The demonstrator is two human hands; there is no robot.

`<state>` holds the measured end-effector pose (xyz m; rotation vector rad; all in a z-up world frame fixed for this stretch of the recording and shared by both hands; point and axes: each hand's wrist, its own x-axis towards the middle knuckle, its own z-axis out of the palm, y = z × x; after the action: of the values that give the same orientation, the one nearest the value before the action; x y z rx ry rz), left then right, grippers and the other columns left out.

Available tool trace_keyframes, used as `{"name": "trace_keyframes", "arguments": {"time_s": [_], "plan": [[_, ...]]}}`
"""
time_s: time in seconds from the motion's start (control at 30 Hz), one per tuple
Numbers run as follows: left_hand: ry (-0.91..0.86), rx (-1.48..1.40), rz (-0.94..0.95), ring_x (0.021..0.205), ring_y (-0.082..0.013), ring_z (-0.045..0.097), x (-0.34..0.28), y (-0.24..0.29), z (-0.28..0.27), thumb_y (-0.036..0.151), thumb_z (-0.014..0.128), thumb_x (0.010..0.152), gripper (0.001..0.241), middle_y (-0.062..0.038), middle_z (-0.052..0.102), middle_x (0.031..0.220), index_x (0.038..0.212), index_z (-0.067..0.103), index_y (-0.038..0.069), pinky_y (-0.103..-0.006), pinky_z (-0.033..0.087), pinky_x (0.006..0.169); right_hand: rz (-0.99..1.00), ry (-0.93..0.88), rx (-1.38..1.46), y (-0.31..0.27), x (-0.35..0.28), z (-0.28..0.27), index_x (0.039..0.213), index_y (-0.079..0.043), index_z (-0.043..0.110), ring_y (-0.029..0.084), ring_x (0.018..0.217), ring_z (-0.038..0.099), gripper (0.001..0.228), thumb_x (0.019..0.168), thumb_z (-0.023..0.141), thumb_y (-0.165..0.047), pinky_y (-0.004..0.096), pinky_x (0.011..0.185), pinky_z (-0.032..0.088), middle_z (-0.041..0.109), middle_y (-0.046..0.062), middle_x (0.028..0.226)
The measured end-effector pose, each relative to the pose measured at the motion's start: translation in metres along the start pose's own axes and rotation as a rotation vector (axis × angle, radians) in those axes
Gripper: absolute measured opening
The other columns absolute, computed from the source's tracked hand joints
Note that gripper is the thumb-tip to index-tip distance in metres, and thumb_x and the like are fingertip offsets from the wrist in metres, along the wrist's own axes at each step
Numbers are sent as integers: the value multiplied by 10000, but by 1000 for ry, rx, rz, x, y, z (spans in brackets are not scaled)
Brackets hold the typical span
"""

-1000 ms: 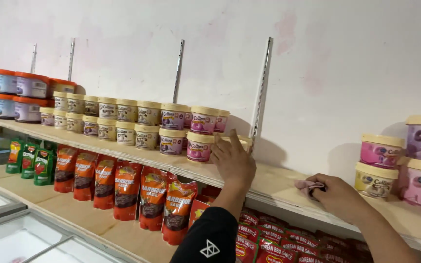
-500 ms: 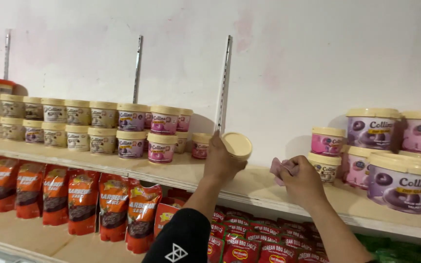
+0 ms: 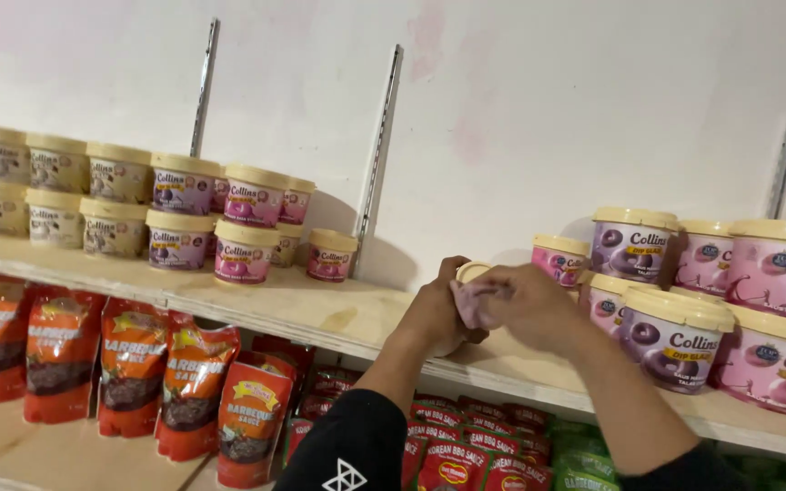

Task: Wiping down the lids of sauce containers and organizing them on a grocery store shelf.

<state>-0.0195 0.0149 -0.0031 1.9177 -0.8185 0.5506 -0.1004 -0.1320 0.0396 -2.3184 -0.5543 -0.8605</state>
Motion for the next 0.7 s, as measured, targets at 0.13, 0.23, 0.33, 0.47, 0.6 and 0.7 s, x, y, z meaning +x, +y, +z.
{"name": "trace_keyframes", "arguments": {"time_s": [0.13,0.23,0.33,0.47,0.6,0.7], "plan": [[-30,-10,14,1218,-467,637,3,-1,-1,146,920,600,1006,-258,695,1205,1433,355,140,-546,525,1023,-72,326,-477,36,34,-1,1073,-230,770,321,1024,705,310,784,782,-342,430,862,554,719,42,1059],[-28,-45,13,1208,-508,628,-6,6,-3,77,892,652,963,-315,681,1199,1434,330,89,-571,519,1020,-323,182,-559,31,21,20,1069,-214,779,355,1055,697,286,797,717,-151,449,876,578,687,48,1172],[-33,-52,-63,1235,-450,636,-10,8,-7,63,894,668,980,-261,699,1208,1448,303,113,-512,511,1056,-16,-69,115,7,20,10,1004,39,804,203,526,678,267,775,667,36,318,490,585,756,176,937],[-26,-73,-92,1247,-446,628,-15,21,-14,129,899,689,952,-258,701,1212,1450,325,133,-538,510,1054,-137,223,-292,25,25,10,1061,-231,824,333,1089,689,285,795,737,-177,408,878,572,716,49,1225],[-26,-128,-121,1261,-439,624,-15,16,-8,160,904,698,968,-260,703,1214,1452,297,155,-514,506,1068,-21,-19,87,-9,1,-1,927,-66,849,236,926,729,185,774,746,-87,368,871,586,806,110,1052],[8,-109,-126,1233,-428,642,15,-17,4,299,942,653,1014,-232,708,1200,1457,343,153,-525,518,1044,-98,263,-362,33,26,-5,929,-85,807,360,861,727,173,828,712,-187,417,684,585,730,135,1005]]}}
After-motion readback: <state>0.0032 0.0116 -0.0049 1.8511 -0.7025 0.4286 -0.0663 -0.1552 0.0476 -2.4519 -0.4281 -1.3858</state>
